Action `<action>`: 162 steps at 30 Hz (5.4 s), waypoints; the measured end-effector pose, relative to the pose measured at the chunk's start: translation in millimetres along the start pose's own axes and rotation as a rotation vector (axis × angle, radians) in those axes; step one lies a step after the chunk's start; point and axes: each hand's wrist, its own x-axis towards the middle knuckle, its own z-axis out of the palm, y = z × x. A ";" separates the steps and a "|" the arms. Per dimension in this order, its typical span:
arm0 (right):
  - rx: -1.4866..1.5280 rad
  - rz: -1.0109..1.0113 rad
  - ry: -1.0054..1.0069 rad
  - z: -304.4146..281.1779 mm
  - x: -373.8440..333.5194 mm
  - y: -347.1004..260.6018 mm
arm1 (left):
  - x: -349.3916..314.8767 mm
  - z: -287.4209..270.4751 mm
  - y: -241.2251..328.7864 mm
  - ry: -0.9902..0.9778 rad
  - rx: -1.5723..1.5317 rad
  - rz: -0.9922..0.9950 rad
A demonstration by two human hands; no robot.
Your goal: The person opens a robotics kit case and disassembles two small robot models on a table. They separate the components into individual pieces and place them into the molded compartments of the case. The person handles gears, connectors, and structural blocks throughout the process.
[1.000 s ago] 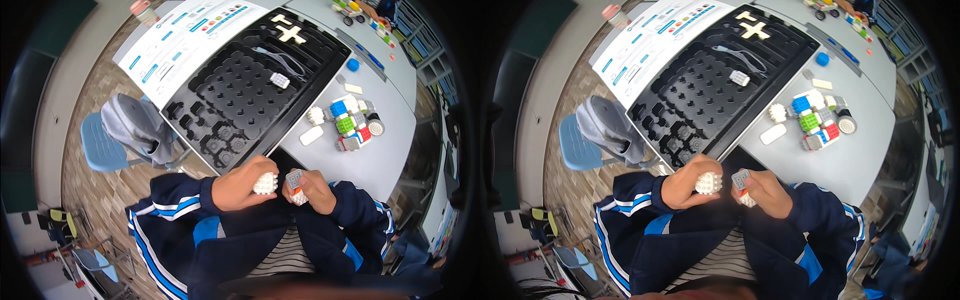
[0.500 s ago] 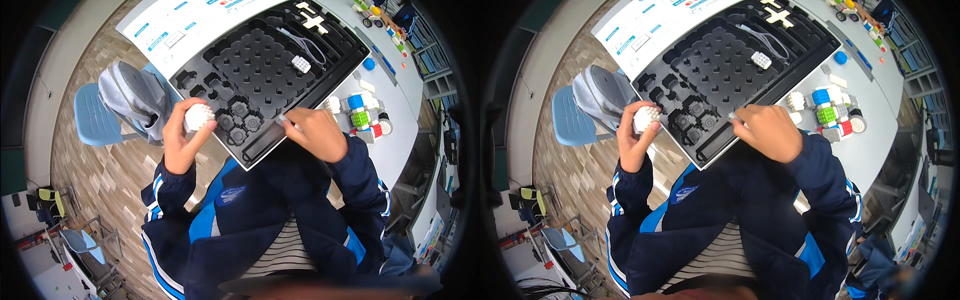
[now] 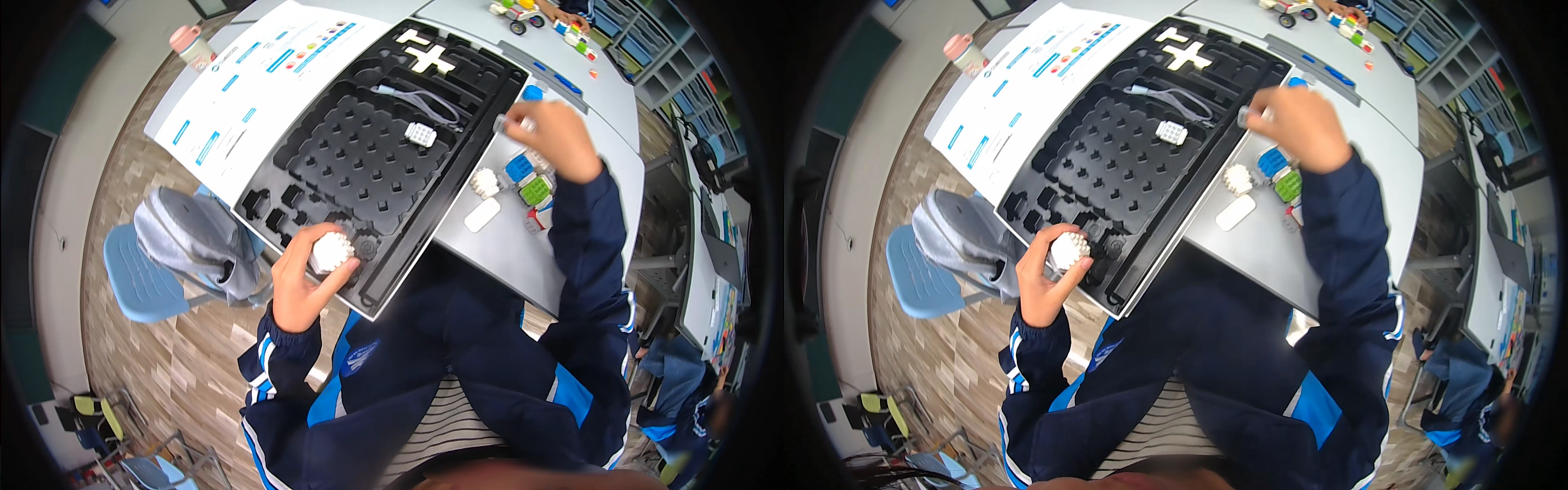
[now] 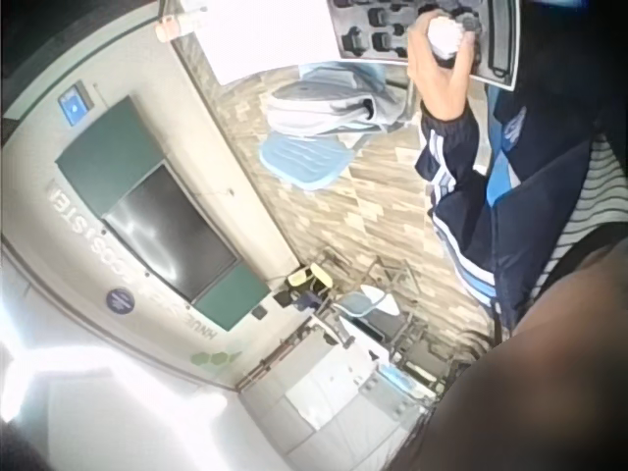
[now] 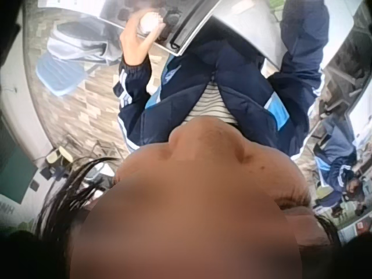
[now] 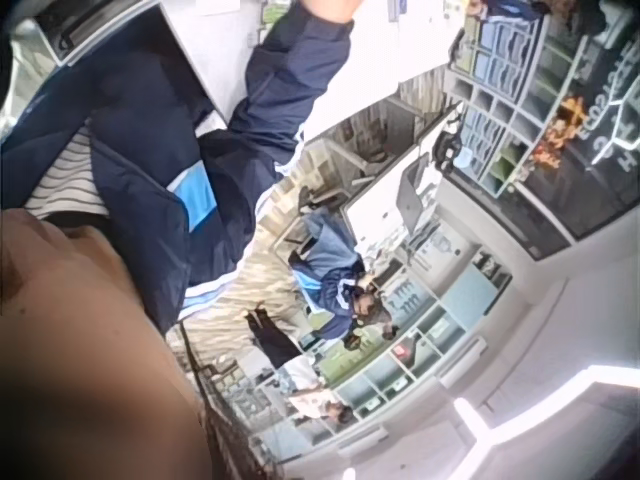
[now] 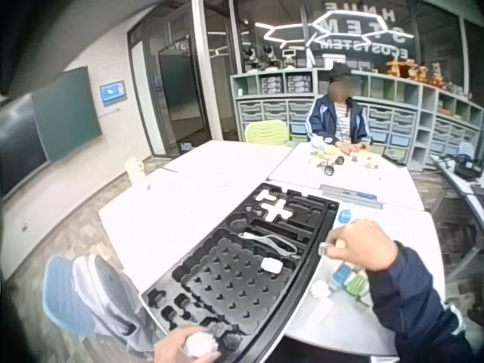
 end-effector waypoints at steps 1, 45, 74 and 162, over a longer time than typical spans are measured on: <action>0.104 -0.102 0.029 -13.1 13.0 21.3 | 3.1 0.1 0.1 0.007 -0.004 0.010; 0.948 -0.219 -0.293 -22.0 -2.7 -28.1 | 150.9 71.7 53.4 -0.415 -0.348 0.181; 1.280 -0.097 0.378 -87.8 -50.9 117.4 | 376.1 281.6 -8.5 -0.446 0.867 1.081; 1.159 -0.156 -0.424 20.5 -52.4 -56.2 | 124.6 -9.9 -101.9 -0.078 1.151 0.019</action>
